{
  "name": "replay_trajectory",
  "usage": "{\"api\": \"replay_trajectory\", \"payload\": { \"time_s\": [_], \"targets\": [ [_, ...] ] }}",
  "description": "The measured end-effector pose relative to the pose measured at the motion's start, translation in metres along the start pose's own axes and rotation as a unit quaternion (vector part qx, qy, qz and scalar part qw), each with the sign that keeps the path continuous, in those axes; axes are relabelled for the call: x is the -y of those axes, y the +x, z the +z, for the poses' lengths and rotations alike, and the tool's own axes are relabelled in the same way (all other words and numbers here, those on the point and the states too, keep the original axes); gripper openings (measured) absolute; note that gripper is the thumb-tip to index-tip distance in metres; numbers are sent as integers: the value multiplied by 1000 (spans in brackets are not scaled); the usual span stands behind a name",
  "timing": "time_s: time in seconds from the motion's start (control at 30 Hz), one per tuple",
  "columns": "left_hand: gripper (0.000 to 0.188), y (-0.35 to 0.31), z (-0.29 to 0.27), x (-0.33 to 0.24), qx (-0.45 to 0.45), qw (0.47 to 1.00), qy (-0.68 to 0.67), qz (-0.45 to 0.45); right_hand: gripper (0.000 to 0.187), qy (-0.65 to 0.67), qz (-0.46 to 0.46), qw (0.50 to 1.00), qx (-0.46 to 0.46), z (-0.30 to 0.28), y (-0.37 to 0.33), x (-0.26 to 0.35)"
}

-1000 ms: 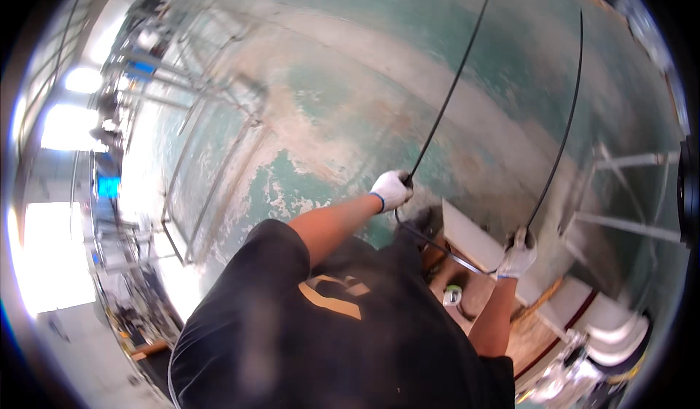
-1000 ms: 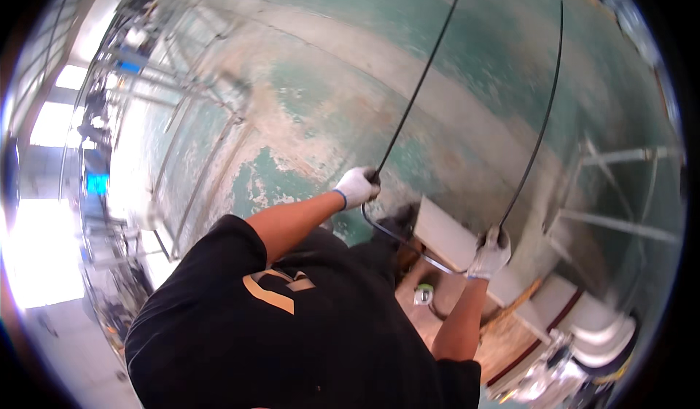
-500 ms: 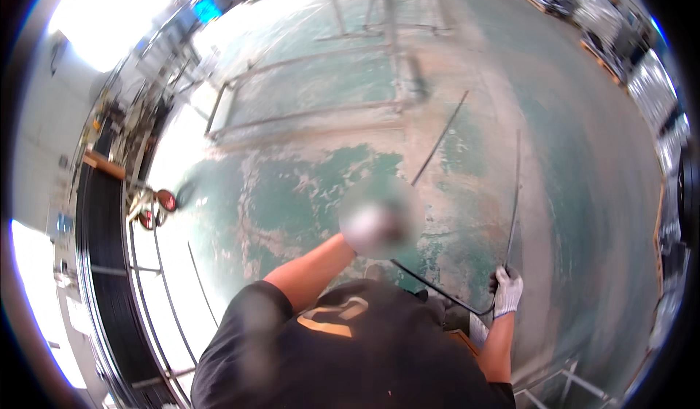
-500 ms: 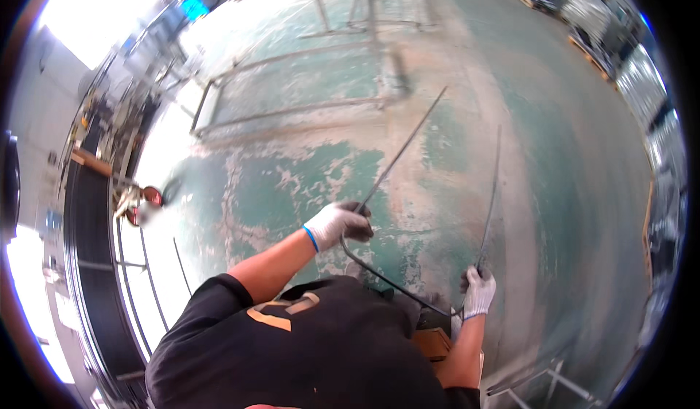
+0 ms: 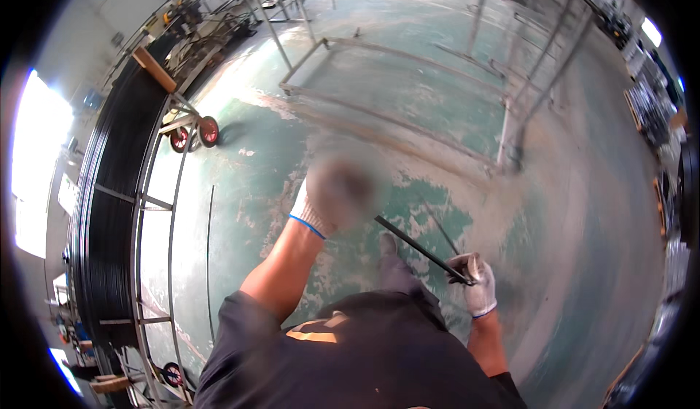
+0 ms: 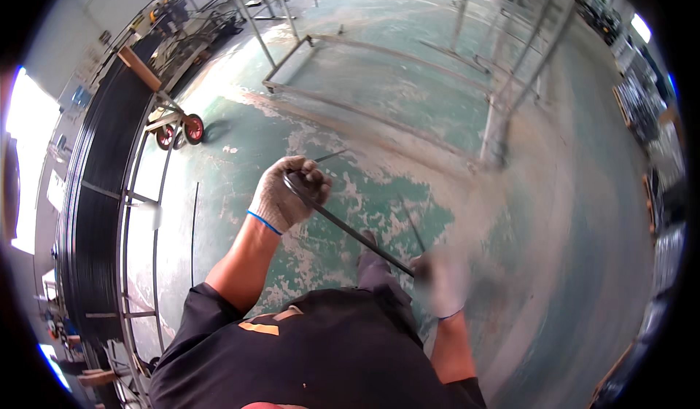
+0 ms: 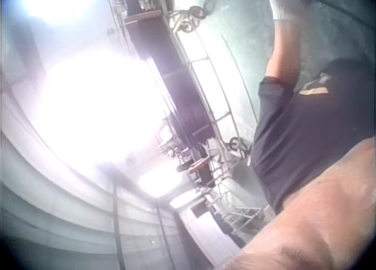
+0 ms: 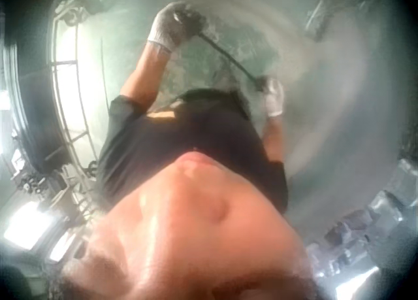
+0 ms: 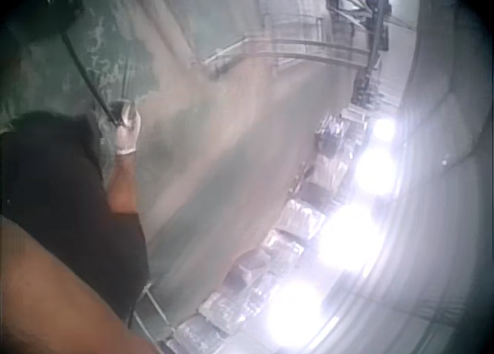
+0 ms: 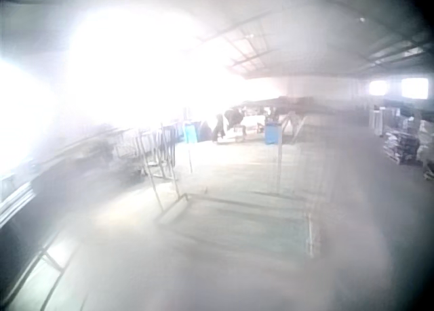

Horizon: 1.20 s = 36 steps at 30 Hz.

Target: The person measures a metal rod against a wooden board, then repeatedly picks up bundles of long metal rods and feeds them into a bending machine. The person removes the bent rods and stacks them on a rack.

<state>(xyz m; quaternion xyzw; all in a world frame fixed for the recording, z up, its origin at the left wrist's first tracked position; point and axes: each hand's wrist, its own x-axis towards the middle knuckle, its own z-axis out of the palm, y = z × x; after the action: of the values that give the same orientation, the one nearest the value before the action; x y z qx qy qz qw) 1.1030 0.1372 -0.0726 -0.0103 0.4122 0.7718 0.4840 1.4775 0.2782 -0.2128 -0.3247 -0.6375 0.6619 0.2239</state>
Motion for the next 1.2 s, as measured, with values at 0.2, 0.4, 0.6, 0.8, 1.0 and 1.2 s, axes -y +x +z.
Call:
{"api": "replay_trajectory", "payload": {
  "time_s": [0.2, 0.4, 0.6, 0.8, 1.0, 1.2],
  "targets": [
    [34, 112, -93, -138, -111, 957, 104, 245, 86, 18, 6, 983, 184, 116, 186, 67],
    [39, 164, -249, -276, -253, 590, 575, 507, 111, -61, -46, 917, 390, 270, 346, 196],
    [37, 221, -282, -445, -143, 917, -248, 276, 63, -60, -76, 885, 456, 430, 512, 207],
    [36, 335, -337, -627, -122, 941, -74, 306, 70, -142, -148, 907, 369, 582, 637, 261],
    [43, 474, -418, -778, -236, 889, 158, 359, 68, -246, -438, 840, 204, 731, 793, 295],
    [46, 583, -419, -940, -203, 925, -269, 175, 34, 83, -134, 959, 236, 904, 967, 275]
  ]
}}
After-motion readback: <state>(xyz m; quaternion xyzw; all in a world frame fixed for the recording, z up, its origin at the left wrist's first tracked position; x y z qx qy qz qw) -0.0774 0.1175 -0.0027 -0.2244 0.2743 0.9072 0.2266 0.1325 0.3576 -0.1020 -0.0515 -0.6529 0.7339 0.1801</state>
